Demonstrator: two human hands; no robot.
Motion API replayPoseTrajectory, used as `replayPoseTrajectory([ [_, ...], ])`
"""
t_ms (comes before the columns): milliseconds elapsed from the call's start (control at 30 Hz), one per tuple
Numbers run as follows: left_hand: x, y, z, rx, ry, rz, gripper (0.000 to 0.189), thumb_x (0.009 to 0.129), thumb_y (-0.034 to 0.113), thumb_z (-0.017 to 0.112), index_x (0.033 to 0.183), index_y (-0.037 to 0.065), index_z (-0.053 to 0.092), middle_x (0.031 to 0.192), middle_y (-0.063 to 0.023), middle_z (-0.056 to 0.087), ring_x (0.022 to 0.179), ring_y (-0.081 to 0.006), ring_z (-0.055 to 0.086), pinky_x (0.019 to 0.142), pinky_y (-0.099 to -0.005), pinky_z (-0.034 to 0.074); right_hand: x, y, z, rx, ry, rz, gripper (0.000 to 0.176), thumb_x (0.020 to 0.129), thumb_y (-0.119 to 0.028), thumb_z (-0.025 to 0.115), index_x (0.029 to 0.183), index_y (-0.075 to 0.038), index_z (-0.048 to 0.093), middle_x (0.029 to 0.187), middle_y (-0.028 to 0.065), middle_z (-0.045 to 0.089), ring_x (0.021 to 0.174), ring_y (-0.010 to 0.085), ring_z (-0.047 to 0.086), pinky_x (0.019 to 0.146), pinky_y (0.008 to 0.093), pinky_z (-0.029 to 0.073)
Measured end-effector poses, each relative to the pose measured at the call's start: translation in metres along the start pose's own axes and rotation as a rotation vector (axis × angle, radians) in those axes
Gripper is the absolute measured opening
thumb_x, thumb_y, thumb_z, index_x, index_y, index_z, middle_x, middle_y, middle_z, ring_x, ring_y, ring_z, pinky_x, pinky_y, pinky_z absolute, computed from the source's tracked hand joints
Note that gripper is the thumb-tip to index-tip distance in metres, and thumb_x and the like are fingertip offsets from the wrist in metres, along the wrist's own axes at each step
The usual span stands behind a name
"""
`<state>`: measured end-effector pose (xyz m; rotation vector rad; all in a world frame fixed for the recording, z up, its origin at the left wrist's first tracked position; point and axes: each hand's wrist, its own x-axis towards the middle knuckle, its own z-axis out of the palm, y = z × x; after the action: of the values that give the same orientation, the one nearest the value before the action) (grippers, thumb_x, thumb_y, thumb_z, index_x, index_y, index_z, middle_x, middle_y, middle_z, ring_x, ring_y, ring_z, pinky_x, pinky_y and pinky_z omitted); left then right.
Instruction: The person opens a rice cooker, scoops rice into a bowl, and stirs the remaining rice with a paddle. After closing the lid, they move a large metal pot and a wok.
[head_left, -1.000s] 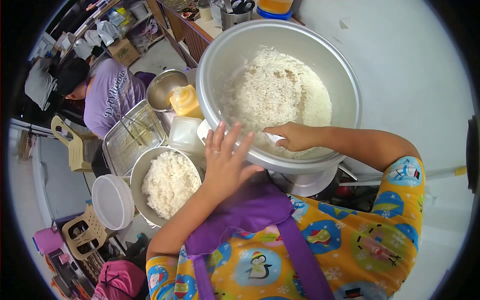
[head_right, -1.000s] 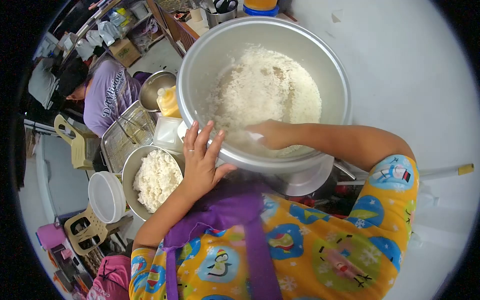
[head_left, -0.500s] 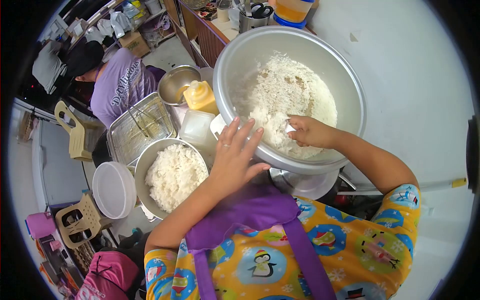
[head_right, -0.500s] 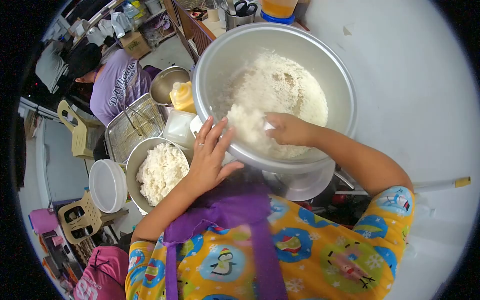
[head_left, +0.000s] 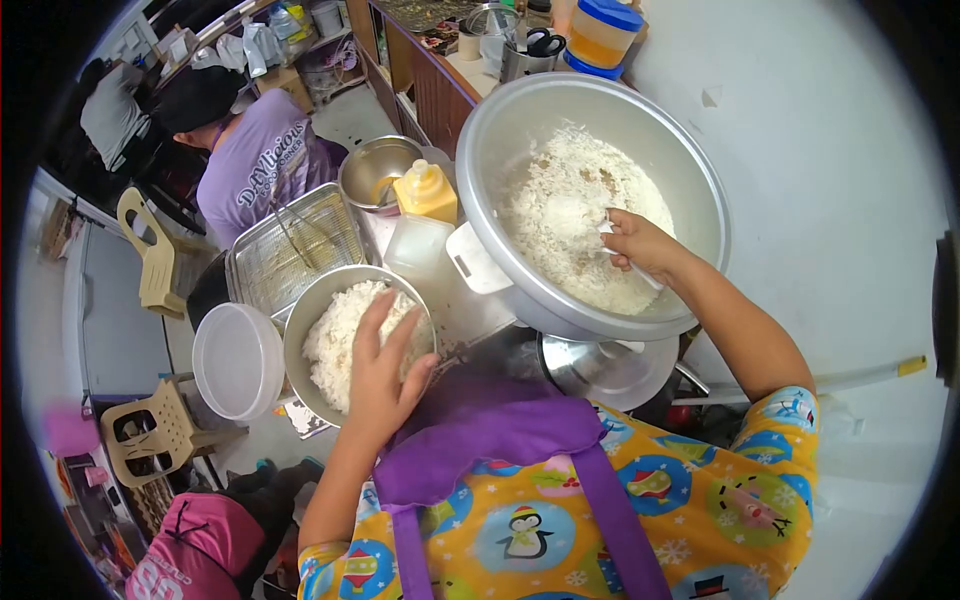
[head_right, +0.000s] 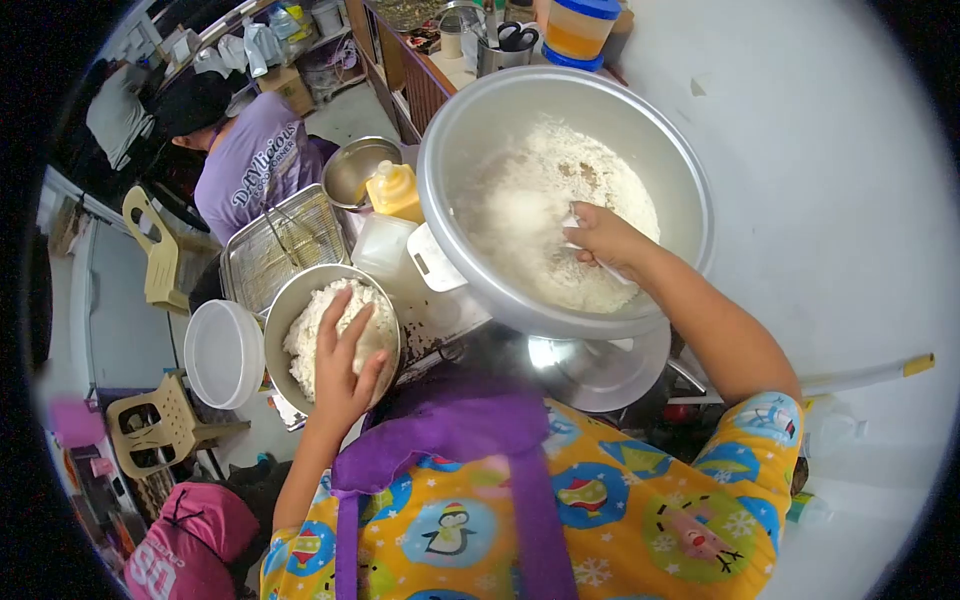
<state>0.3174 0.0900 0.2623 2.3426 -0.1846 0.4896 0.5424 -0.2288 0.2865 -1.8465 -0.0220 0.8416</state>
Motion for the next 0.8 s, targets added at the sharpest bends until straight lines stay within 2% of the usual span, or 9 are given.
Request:
replayPoseTrajectory([
  [100,-0.033,-0.012,-0.018,0.109,0.113,-0.115,0.044,0.085,0.018,0.062,0.125,0.001,0.053,0.137,-0.0228,0.04,0.127,-0.0404,0.039,0.106,-0.0459,0.03,-0.009,-0.015,0.003,-0.055,0.039,-0.006,0.053,0.09,-0.009,0.053,0.136,0.008,0.033,0.083,0.0046,0.05,0.058,0.0089,0.042,0.05,0.0235,0.035],
  [233,-0.076,-0.034,-0.029,0.227,0.284,-0.26,0.04,0.09,0.012,0.053,0.128,0.0,0.05,0.135,-0.0214,0.045,0.125,-0.0365,0.042,0.105,-0.0425,0.031,-0.025,-0.053,0.028,-0.104,0.092,-0.145,0.043,0.089,-0.008,0.053,0.128,0.006,0.04,0.082,0.0036,0.05,0.057,0.0084,0.041,0.049,0.023,0.034],
  [333,-0.1,-0.048,-0.03,0.216,0.374,-0.337,0.045,0.088,0.01,0.054,0.13,-0.001,0.047,0.135,-0.0215,0.043,0.125,-0.037,0.042,0.105,-0.043,0.031,-0.034,-0.089,0.063,-0.209,-0.064,-0.249,0.037,0.089,-0.005,0.05,0.125,0.002,0.044,0.088,0.0014,0.051,0.059,0.0048,0.038,0.049,0.019,0.033],
  [433,-0.106,-0.054,-0.021,0.163,0.512,-0.361,0.046,0.089,0.009,0.05,0.133,-0.003,0.043,0.131,-0.0218,0.047,0.124,-0.0369,0.042,0.105,-0.0425,0.031,-0.033,-0.106,0.117,-0.275,-0.227,-0.313,0.04,0.09,-0.008,0.051,0.129,-0.002,0.046,0.09,0.0059,0.057,0.062,0.0099,0.049,0.055,0.0252,0.041],
  [500,-0.107,-0.064,-0.012,0.192,0.544,-0.359,0.045,0.09,0.011,0.047,0.133,-0.004,0.042,0.131,-0.022,0.047,0.123,-0.0376,0.042,0.105,-0.0438,0.03,-0.008,-0.084,0.158,-0.676,-0.131,-1.096,0.041,0.089,-0.007,0.048,0.129,-0.007,0.048,0.098,0.0107,0.062,0.072,0.0187,0.06,0.065,0.033,0.048],
  [567,-0.11,-0.074,-0.004,0.251,0.546,-0.32,0.045,0.092,0.014,0.044,0.133,-0.004,0.042,0.131,-0.0221,0.047,0.123,-0.0382,0.042,0.105,-0.0452,0.028,0.004,-0.068,0.205,-0.876,-0.03,-1.286,0.055,0.084,-0.004,0.053,0.137,-0.011,0.041,0.098,0.0121,0.06,0.075,0.0264,0.062,0.065,0.0398,0.049],
  [667,-0.11,-0.078,-0.005,0.171,0.578,-0.296,0.044,0.093,0.016,0.04,0.132,-0.004,0.042,0.13,-0.0222,0.047,0.123,-0.0389,0.041,0.106,-0.0468,0.027,-0.002,-0.082,0.242,-1.276,-0.1,-1.207,0.062,0.079,-0.003,0.054,0.138,-0.017,0.042,0.091,0.0123,0.059,0.075,0.0302,0.061,0.065,0.0409,0.05],
  [767,-0.111,-0.081,-0.006,0.158,0.577,-0.305,0.048,0.089,0.014,0.042,0.134,-0.003,0.04,0.13,-0.0223,0.048,0.124,-0.0394,0.041,0.106,-0.0469,0.027,0.0,-0.087,0.255,-1.24,-0.107,-1.244,0.063,0.076,-0.003,0.054,0.137,-0.018,0.043,0.089,0.0104,0.057,0.073,0.0286,0.062,0.064,0.0404,0.05],
  [800,-0.112,-0.08,-0.006,0.148,0.575,-0.312,0.049,0.088,0.014,0.043,0.134,-0.003,0.039,0.13,-0.0223,0.048,0.124,-0.0396,0.041,0.106,-0.047,0.027,-0.001,-0.086,0.257,-1.245,-0.173,-1.247,0.063,0.076,-0.003,0.054,0.136,-0.019,0.043,0.089,0.0098,0.058,0.073,0.0286,0.062,0.064,0.0401,0.05],
])
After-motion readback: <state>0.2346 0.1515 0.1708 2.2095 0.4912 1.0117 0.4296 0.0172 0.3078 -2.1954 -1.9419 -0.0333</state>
